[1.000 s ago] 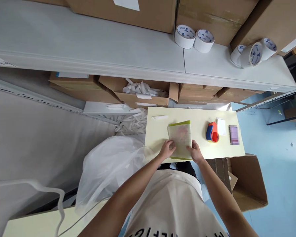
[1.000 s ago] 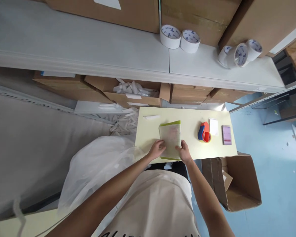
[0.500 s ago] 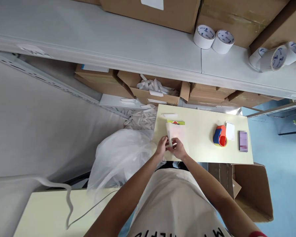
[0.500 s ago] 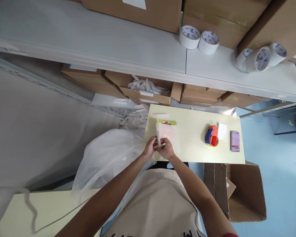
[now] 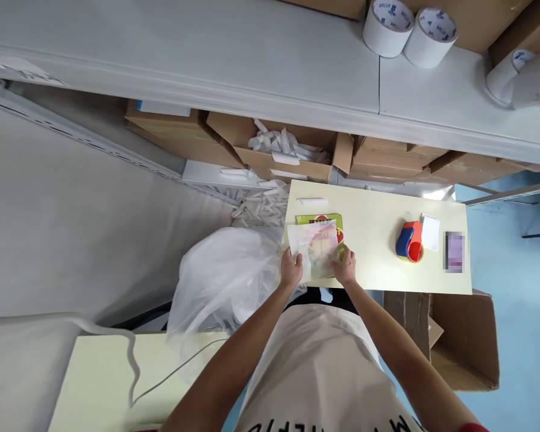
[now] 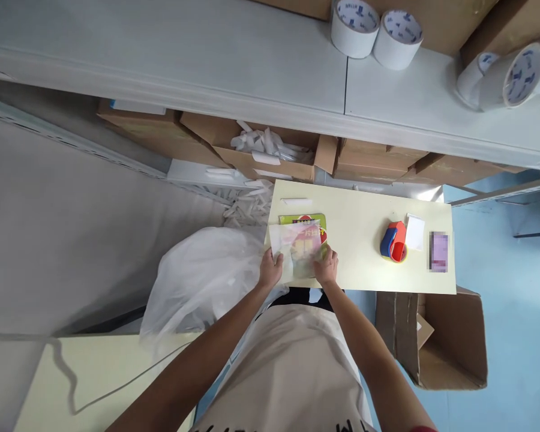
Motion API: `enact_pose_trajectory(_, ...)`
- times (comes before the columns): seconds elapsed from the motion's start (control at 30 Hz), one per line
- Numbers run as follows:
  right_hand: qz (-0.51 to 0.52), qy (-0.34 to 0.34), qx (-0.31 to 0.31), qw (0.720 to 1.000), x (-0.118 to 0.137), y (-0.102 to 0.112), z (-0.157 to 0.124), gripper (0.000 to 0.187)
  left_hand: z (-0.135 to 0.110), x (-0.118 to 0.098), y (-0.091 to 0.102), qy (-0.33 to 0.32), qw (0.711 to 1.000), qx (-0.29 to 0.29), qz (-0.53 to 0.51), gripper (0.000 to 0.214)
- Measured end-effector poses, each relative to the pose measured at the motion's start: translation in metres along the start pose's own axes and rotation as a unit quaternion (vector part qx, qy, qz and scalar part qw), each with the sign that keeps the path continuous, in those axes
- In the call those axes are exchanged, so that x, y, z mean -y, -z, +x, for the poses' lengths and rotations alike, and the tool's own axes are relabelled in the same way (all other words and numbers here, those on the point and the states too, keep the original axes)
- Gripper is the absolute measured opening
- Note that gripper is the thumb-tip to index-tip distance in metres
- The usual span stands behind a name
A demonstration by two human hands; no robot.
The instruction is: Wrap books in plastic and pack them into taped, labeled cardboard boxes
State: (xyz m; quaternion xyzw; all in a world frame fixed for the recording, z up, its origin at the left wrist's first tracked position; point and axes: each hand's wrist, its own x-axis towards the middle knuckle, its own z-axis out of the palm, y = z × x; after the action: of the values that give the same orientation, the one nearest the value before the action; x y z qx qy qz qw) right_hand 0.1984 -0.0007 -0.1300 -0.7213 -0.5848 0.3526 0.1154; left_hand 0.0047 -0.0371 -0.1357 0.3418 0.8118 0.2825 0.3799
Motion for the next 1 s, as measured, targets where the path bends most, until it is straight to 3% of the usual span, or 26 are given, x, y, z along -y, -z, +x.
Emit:
enact_pose_trajectory(0.2,0.043,-0.006,-0.022,0.999,-0.004,-0.005,-0.005,0.064,0.008,0.001,0.001,0.047,0.998,0.026,-0.013,0.022)
enact_pose_trajectory(0.43,0.152,-0.029,-0.005,0.988,-0.021,0.001,0.002,0.07,0.032,-0.012,0.001,0.061,0.987,0.127,-0.074,0.035)
enact_pose_trajectory(0.53,0.142,-0.033,-0.007,0.989,-0.026,0.006,0.004,0.068,0.04,-0.02,0.001,0.049,0.987,0.137,-0.068,0.04)
enact_pose_trajectory(0.67,0.098,-0.02,-0.012,0.995,-0.022,0.009,0.002,0.066,0.04,-0.023,0.001,-0.039,0.998,0.027,0.031,0.052)
enact_pose_trajectory(0.73,0.079,-0.012,-0.008,0.997,-0.017,0.009,-0.001,0.071,0.034,-0.02,-0.002,-0.073,0.995,0.0,0.07,0.054)
enact_pose_trajectory(0.87,0.027,0.006,0.013,1.0,-0.012,0.011,-0.006,0.072,0.025,-0.02,-0.012,-0.101,0.991,0.049,0.08,0.051)
enact_pose_trajectory(1.0,0.012,-0.012,-0.012,1.0,-0.014,0.017,-0.001,0.071,0.035,-0.037,-0.024,-0.174,0.976,0.088,0.099,0.05)
